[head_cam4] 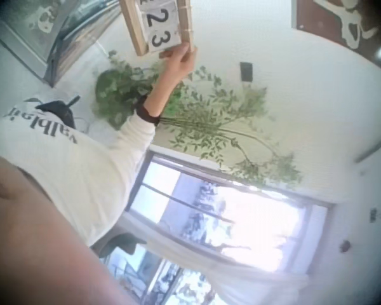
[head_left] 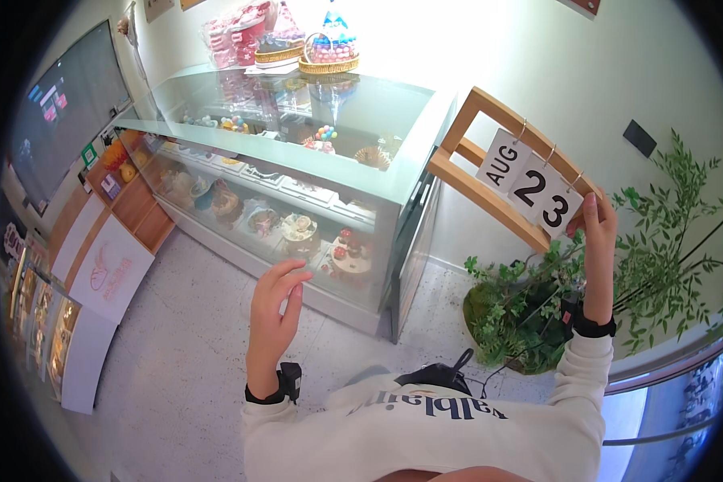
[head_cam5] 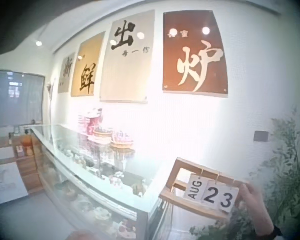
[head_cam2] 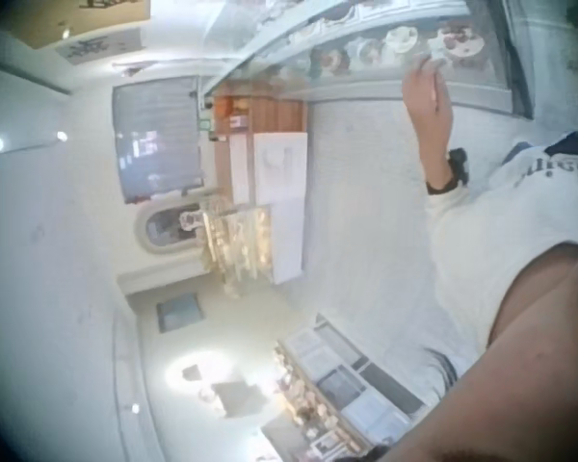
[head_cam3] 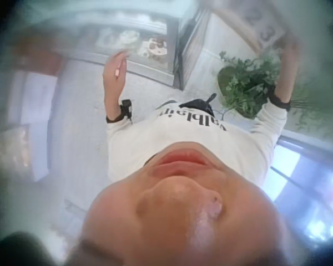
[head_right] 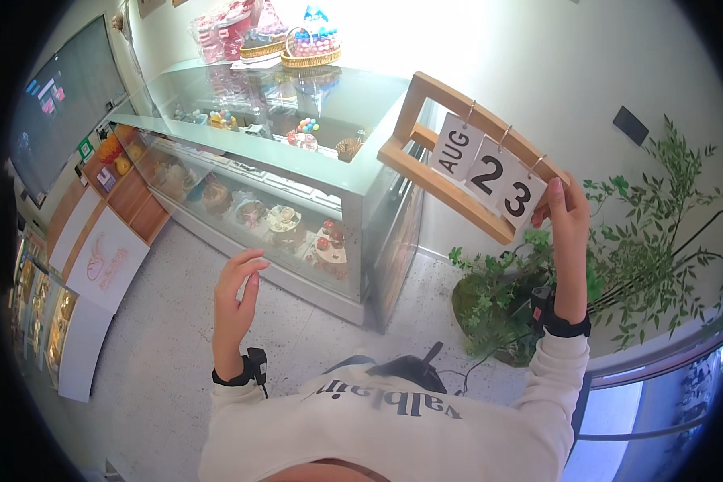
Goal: The person assembles a wooden flip calendar by threading numbered cards onto metal rings. They then wipe a glass pitcher with a blue cloth and place the completed calendar on a display counter.
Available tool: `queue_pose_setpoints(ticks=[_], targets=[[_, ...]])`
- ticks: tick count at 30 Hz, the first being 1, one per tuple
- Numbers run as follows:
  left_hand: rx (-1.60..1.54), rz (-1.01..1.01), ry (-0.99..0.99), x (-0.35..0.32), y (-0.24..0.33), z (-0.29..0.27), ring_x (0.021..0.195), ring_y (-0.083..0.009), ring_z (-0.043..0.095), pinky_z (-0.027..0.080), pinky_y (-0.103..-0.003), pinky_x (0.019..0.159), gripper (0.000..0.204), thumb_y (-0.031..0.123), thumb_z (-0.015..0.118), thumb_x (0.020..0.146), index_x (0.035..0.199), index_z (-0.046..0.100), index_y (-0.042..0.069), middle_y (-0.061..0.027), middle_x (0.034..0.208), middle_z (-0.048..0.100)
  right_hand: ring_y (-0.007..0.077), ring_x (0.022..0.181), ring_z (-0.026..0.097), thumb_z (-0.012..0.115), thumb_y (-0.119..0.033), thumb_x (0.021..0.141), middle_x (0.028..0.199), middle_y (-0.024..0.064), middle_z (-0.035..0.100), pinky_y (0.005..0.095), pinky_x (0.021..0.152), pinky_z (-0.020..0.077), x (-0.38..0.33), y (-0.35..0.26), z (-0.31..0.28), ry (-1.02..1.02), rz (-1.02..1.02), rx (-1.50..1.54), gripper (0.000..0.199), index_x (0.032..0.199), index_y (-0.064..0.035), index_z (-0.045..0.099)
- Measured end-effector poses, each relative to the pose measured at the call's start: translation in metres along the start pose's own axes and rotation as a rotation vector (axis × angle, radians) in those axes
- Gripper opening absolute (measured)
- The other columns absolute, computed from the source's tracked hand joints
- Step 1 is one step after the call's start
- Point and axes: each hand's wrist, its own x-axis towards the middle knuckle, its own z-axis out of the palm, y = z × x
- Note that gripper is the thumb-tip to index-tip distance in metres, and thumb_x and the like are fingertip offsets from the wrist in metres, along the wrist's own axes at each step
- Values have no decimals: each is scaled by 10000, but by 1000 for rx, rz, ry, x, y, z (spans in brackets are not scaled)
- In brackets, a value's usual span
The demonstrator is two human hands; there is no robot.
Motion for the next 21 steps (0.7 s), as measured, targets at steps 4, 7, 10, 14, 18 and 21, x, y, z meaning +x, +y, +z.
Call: queue_pose_setpoints(ticks=[4,7,10,14,18,21], targets=[[16,16,46,68,-20,36,1083,-298,580,445,-374,926,198,-31,532,861,1004,647,41,-97,1127,636,90,539,540,508,-364,993,659,21,571,221,493,434,105,57,21,-64,-36,-13,395,1089,10,590],[23,-18,68,97,-39,65,1079,-302,585,444,-382,933,185,-27,519,870,989,647,32,-103,1111,644,76,526,519,537,-371,980,694,19,563,214,486,427,173,103,48,-65,-28,-7,393,1061,7,606],[75,-110,154,107,-48,78,1083,-298,589,442,-385,943,175,-13,503,883,979,645,23,-109,1106,647,67,525,512,552,-389,969,711,20,562,209,482,422,243,143,79,-92,-10,7,403,1032,2,620],[218,-273,234,118,-42,114,1091,-291,587,435,-391,964,170,3,487,894,977,636,13,-119,1111,644,61,522,508,562,-409,959,719,20,566,206,478,421,333,191,112,-103,2,46,416,1003,-1,631],[351,-364,325,129,-14,142,1112,-306,578,427,-410,982,172,1,471,896,974,624,5,-133,1118,639,60,505,501,567,-409,955,728,15,609,208,462,421,420,239,136,-222,-91,38,402,985,-16,644],[413,-419,401,135,4,158,1142,-324,563,417,-426,996,177,7,456,900,969,618,-2,-139,1138,631,58,502,515,584,-418,941,764,32,653,206,463,433,463,264,162,-265,-67,96,407,989,-20,654]])
